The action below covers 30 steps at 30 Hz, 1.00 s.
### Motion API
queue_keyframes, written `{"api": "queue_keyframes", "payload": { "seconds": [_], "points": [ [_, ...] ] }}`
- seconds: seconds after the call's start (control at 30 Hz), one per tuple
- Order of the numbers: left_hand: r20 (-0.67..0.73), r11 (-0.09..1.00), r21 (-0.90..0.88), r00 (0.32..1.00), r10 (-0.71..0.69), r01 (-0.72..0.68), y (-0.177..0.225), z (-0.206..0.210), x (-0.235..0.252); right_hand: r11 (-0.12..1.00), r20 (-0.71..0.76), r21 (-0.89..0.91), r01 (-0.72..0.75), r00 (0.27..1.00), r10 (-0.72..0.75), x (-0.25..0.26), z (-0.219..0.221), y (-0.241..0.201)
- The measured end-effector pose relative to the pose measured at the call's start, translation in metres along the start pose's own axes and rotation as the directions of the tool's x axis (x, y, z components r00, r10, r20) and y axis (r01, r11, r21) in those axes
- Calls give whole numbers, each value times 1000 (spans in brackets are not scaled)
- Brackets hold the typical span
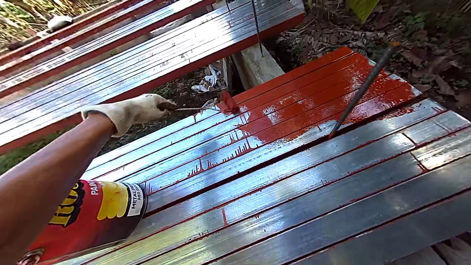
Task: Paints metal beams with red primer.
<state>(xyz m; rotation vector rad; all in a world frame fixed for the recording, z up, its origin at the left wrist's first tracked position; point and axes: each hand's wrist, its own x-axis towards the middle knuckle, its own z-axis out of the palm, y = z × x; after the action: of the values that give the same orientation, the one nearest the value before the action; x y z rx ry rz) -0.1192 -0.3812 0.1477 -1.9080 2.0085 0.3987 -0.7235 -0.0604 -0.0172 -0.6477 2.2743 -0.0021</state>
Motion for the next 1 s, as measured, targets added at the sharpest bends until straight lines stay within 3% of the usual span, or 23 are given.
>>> {"api": "queue_keyframes", "payload": {
  "seconds": [0.13,0.2,0.27,0.37,0.5,0.6,0.7,0.87,1.0],
  "points": [
    [-89,968,63,965,247,-242,72,-6,58,997,-136,-28,78,987,-81,29,20,36],
    [-112,948,76,942,317,-310,106,-12,79,995,-108,-25,96,989,-98,29,21,37],
    [-138,934,71,924,357,-351,116,-15,84,992,-106,-12,125,986,-125,38,23,46],
    [-147,934,108,924,354,-341,90,-15,47,992,-116,-1,130,985,-129,47,25,57],
    [-113,949,239,965,236,-204,8,2,-28,993,-89,-30,113,989,-115,40,22,49],
    [-142,931,279,948,284,-237,-31,31,-54,994,-105,-51,93,990,-98,43,21,47],
    [-63,943,259,970,233,-209,28,24,-36,996,-114,-49,71,991,-76,50,21,48],
    [-44,894,169,903,428,-415,159,0,43,995,-97,-30,98,990,-100,53,22,52],
    [-40,878,117,881,472,-465,247,-12,80,994,-98,22,108,990,-105,51,22,58]
  ]
}}
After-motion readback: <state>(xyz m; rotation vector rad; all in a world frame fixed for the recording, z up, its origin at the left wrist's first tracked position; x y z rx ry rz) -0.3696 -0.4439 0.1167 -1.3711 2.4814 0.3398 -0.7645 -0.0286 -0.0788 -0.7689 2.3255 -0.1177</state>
